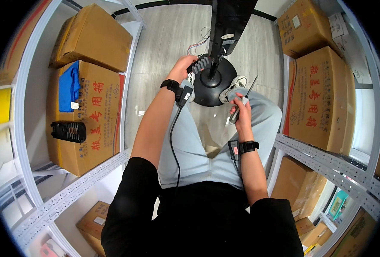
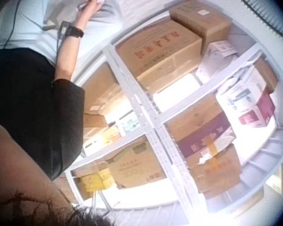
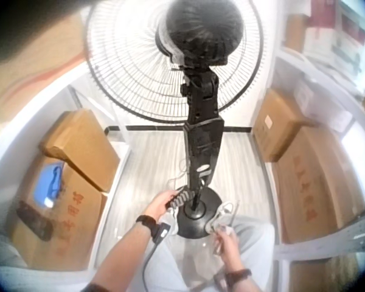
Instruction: The person sits on the floor and uses a soldering iron to work on wires and components inside a black plastic housing. They then attach the housing to a fan stand and secure it with a screwdriver.
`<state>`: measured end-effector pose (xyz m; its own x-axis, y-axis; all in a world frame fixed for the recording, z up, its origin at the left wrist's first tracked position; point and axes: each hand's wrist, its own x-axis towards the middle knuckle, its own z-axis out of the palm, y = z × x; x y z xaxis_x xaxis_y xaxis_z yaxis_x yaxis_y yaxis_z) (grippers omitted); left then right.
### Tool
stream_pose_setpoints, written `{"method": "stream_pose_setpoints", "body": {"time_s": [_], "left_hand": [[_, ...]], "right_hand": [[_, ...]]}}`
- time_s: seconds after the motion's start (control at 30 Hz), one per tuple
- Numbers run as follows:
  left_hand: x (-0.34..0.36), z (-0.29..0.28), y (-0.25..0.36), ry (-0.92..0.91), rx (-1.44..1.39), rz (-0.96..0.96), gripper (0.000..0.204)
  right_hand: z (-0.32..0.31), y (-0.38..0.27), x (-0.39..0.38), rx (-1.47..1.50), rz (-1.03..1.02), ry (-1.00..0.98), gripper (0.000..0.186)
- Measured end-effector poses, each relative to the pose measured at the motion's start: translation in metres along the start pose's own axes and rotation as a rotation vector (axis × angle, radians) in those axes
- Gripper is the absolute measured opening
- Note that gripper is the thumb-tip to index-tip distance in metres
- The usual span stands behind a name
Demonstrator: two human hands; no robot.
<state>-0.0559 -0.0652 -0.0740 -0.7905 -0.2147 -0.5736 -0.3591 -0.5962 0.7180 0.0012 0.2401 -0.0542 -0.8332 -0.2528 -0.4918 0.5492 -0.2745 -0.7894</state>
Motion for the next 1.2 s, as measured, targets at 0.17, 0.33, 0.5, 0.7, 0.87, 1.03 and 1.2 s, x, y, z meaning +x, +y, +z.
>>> {"method": "stream_pose_setpoints", "body": {"time_s": [0.17, 0.33, 0.5, 0.7, 0.87, 1.03, 1.2], "left_hand": [[0.009, 0.008, 0.0, 0.045, 0.164, 0.051, 0.014], [0.021, -0.003, -0.013, 0.068, 0.218, 0.112, 0.012], [0.022, -0.001, -0.023, 0.079, 0.241, 0.103, 0.015], [0.027, 0.004, -0.034, 0.081, 0.301, 0.142, 0.018], [0.026, 0.008, -0.036, 0.091, 0.327, 0.146, 0.021], [-0.005, 0.002, -0.014, 0.144, 0.236, 0.182, 0.032], [-0.073, -0.012, 0.039, 0.089, -0.151, 0.308, 0.044]], "right_hand": [[-0.011, 0.001, 0.002, 0.009, -0.017, 0.017, 0.032], [-0.006, 0.002, 0.0, 0.02, -0.001, 0.005, 0.032], [-0.008, 0.002, 0.002, 0.03, 0.015, 0.01, 0.035], [-0.011, 0.004, 0.001, 0.082, 0.023, 0.013, 0.033], [-0.014, 0.003, 0.0, 0.111, 0.024, 0.014, 0.031], [-0.017, 0.009, 0.003, 0.131, 0.05, 0.006, 0.031], [-0.018, 0.008, 0.01, 0.158, 0.065, 0.018, 0.028]]}}
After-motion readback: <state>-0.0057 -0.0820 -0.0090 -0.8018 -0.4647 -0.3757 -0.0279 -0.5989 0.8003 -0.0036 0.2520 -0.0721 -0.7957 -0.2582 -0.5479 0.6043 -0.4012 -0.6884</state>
